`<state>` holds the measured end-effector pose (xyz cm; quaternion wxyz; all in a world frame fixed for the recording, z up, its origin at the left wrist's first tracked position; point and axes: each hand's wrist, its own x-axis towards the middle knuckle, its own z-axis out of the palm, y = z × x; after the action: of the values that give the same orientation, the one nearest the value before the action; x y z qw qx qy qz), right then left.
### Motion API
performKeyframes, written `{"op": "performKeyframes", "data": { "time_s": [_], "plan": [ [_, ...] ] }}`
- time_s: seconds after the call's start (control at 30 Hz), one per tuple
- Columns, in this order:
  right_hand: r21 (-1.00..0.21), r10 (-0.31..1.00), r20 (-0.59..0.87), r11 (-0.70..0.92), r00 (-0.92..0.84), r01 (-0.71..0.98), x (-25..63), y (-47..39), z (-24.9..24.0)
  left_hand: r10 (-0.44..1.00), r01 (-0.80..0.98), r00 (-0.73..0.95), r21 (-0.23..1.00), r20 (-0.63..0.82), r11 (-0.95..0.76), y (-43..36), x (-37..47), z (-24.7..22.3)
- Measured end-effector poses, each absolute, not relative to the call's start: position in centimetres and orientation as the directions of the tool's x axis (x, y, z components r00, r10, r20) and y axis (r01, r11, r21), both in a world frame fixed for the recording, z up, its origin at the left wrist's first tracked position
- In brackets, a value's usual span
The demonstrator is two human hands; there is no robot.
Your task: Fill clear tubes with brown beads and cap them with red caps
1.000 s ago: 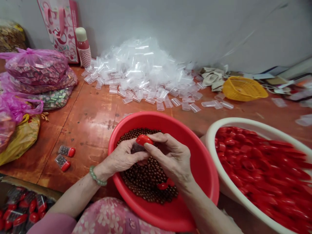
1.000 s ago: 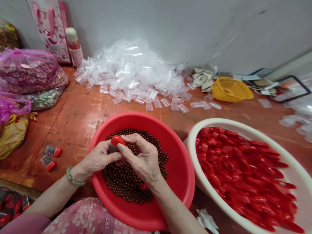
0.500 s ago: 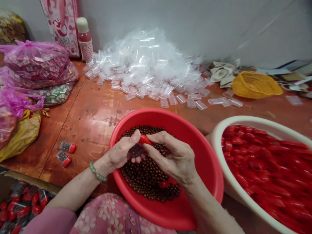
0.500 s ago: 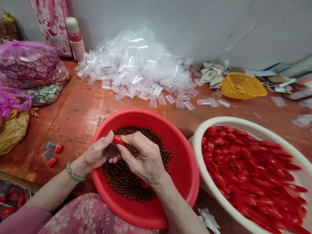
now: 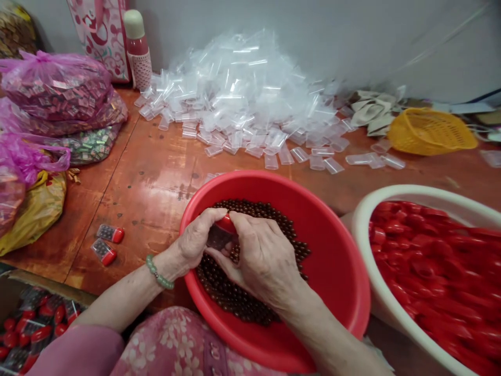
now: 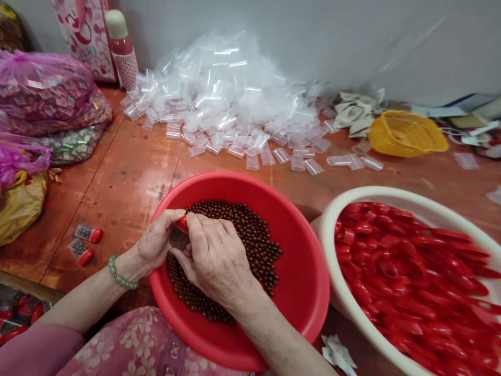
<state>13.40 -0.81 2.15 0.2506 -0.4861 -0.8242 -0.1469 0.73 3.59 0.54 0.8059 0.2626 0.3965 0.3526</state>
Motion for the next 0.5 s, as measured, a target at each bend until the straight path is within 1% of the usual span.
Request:
{"op": "performKeyframes", "data": {
  "time_s": [0.07,0.1,0.2,0.23,0.37,0.43,0.5],
  "plan": [
    [0.011,0.717,0.554,0.502,-0.423,0.865,13.66,-0.67,2.23,0.773,-0.399,0.475,0.68,-0.421,0.616,3.64,0.71,0.6],
    [0.022,0.712,0.548,0.511,-0.438,0.859,13.81,-0.62,2.29,0.741,-0.386,0.524,0.659,-0.42,0.646,3.68,0.7,0.74],
    [0.044,0.713,0.524,0.523,-0.466,0.851,14.13,-0.53,2.41,0.593,-0.256,0.66,0.605,-0.461,0.754,3.83,0.75,1.27],
    [0.043,0.721,0.512,0.522,-0.467,0.852,14.18,-0.52,2.4,0.568,-0.23,0.666,0.591,-0.485,0.774,3.87,0.8,1.39],
    [0.021,0.774,0.427,0.509,-0.468,0.861,14.08,-0.55,2.04,0.56,-0.218,0.595,0.556,-0.576,0.802,3.94,1.03,1.32],
    [-0.001,0.789,0.405,0.506,-0.462,0.863,13.97,-0.57,1.78,0.557,-0.203,0.597,0.563,-0.577,0.801,3.89,1.08,1.12],
    [-0.039,0.79,0.413,0.512,-0.453,0.858,13.86,-0.57,1.57,0.568,-0.209,0.614,0.581,-0.548,0.787,3.76,1.08,0.95]
  ]
}}
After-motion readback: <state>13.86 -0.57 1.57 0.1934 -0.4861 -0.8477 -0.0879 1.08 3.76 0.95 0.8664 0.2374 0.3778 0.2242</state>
